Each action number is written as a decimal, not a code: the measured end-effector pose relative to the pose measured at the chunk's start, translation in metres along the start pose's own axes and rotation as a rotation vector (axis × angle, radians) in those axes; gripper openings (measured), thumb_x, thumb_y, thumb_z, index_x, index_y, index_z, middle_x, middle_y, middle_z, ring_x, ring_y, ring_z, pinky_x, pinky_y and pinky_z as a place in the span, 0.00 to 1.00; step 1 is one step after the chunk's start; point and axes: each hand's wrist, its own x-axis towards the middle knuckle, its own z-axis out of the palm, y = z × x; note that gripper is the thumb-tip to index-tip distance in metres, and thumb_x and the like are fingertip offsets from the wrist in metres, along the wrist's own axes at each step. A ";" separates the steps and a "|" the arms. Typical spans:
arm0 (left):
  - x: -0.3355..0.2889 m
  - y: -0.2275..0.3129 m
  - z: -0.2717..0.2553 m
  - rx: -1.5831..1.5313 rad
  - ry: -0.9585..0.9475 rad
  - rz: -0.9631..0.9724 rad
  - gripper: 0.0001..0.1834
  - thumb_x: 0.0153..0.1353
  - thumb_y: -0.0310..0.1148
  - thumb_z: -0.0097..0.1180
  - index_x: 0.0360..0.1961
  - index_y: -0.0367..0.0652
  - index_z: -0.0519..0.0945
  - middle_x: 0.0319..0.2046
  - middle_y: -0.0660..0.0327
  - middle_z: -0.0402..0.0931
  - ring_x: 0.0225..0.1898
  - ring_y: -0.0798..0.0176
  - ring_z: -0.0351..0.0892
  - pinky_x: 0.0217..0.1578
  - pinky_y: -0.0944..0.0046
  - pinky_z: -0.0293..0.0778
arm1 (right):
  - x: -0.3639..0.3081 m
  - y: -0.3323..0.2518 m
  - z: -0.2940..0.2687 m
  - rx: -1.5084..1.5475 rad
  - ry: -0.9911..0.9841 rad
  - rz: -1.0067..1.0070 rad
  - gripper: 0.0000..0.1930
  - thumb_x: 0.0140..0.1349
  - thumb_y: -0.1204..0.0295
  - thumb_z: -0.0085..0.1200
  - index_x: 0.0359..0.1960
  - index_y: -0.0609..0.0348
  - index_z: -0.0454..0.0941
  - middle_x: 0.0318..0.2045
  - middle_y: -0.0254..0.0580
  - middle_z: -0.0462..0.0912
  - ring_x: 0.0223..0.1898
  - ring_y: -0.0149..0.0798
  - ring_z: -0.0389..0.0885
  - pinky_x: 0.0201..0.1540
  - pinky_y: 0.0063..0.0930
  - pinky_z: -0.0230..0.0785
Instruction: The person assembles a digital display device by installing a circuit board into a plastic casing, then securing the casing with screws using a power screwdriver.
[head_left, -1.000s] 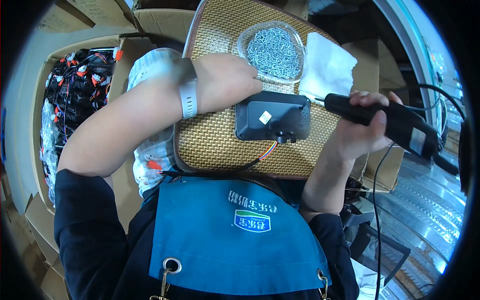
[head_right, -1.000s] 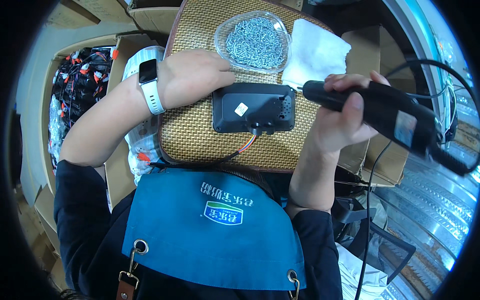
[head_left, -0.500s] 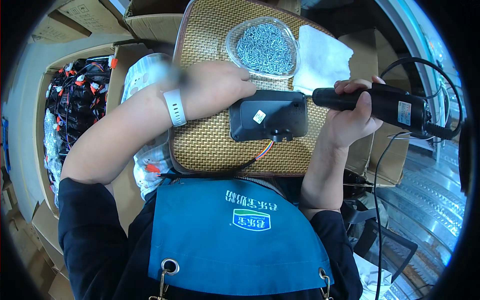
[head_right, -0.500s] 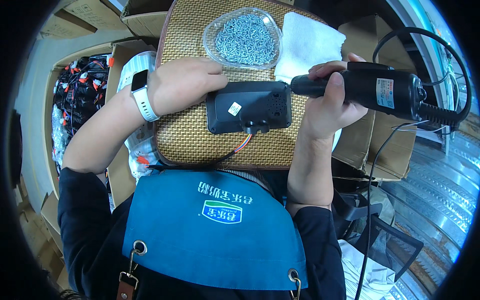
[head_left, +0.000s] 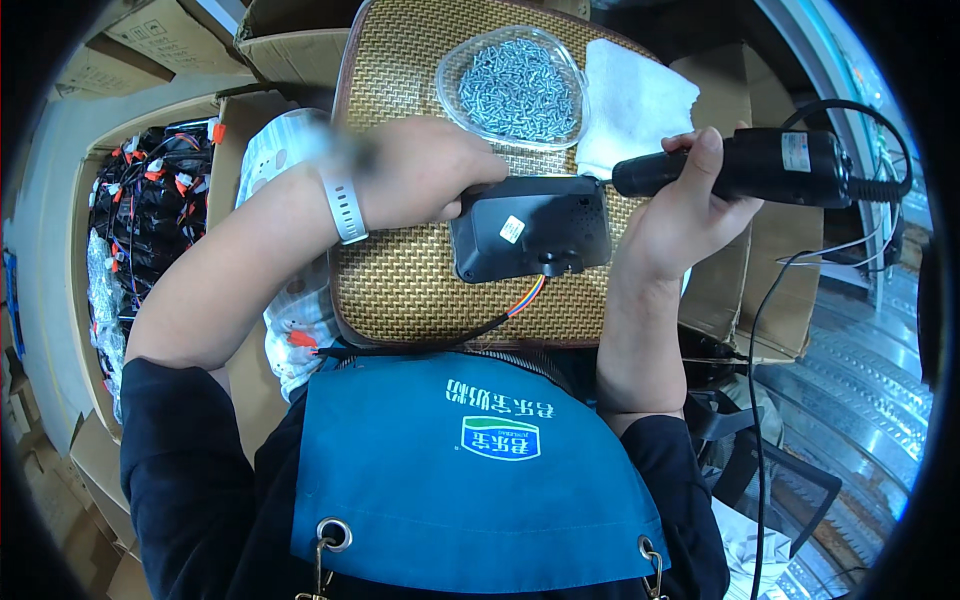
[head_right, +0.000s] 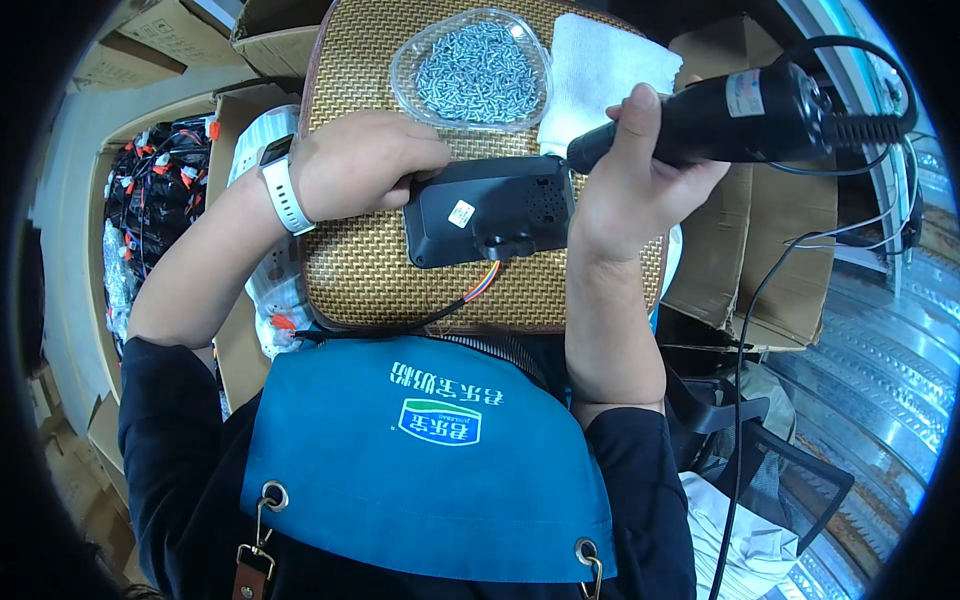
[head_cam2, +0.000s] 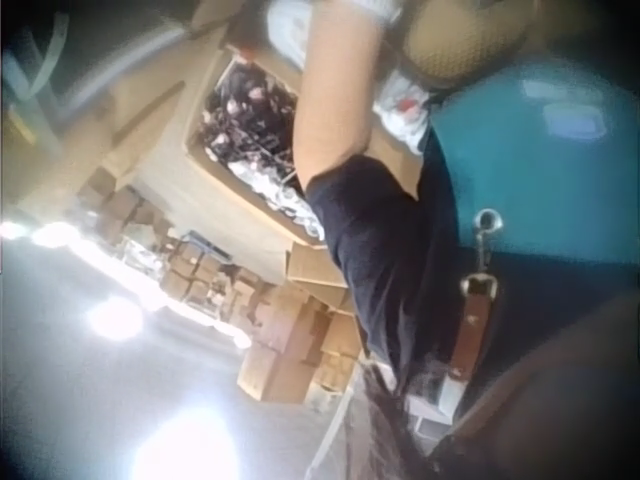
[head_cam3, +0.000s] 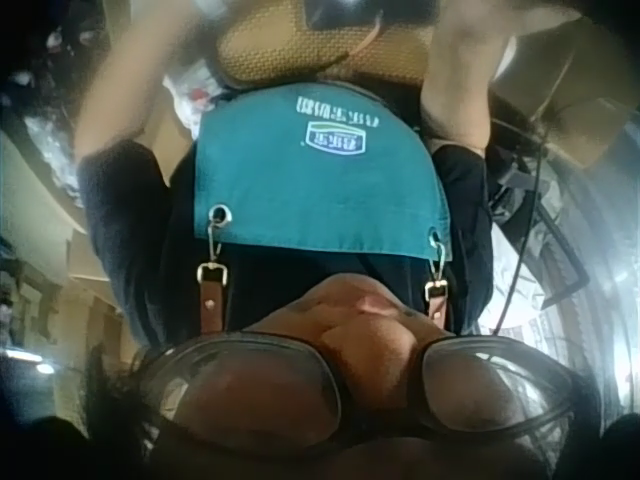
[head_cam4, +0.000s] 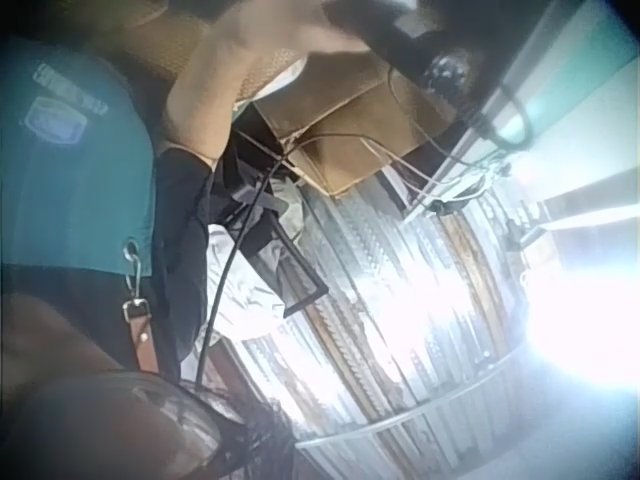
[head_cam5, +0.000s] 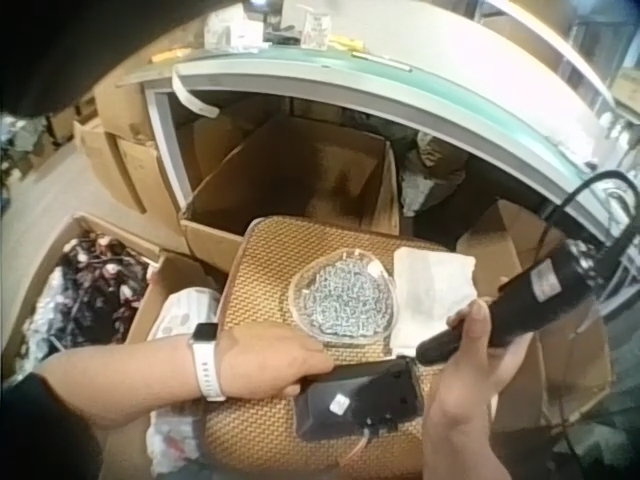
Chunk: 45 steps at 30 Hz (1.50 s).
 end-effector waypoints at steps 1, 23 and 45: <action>0.000 0.000 0.000 -0.007 -0.019 -0.012 0.15 0.45 0.25 0.64 0.35 0.42 0.73 0.33 0.57 0.76 0.41 0.49 0.77 0.42 0.52 0.72 | 0.000 0.001 -0.001 -0.001 0.002 0.000 0.22 0.60 0.74 0.61 0.51 0.63 0.63 0.30 0.38 0.77 0.30 0.31 0.79 0.37 0.26 0.74; -0.003 0.010 0.004 -0.078 -0.045 0.018 0.15 0.44 0.25 0.65 0.32 0.42 0.72 0.31 0.58 0.74 0.39 0.49 0.76 0.40 0.53 0.72 | 0.023 0.005 -0.019 0.108 -0.217 0.000 0.18 0.60 0.72 0.58 0.48 0.66 0.68 0.20 0.40 0.77 0.22 0.34 0.77 0.29 0.30 0.71; -0.052 0.047 0.035 -0.318 0.391 -0.426 0.18 0.48 0.19 0.55 0.44 0.39 0.74 0.37 0.52 0.79 0.39 0.49 0.80 0.39 0.56 0.75 | -0.028 -0.009 0.044 0.593 -0.744 0.258 0.29 0.57 0.69 0.62 0.55 0.67 0.62 0.26 0.45 0.78 0.25 0.34 0.77 0.31 0.23 0.72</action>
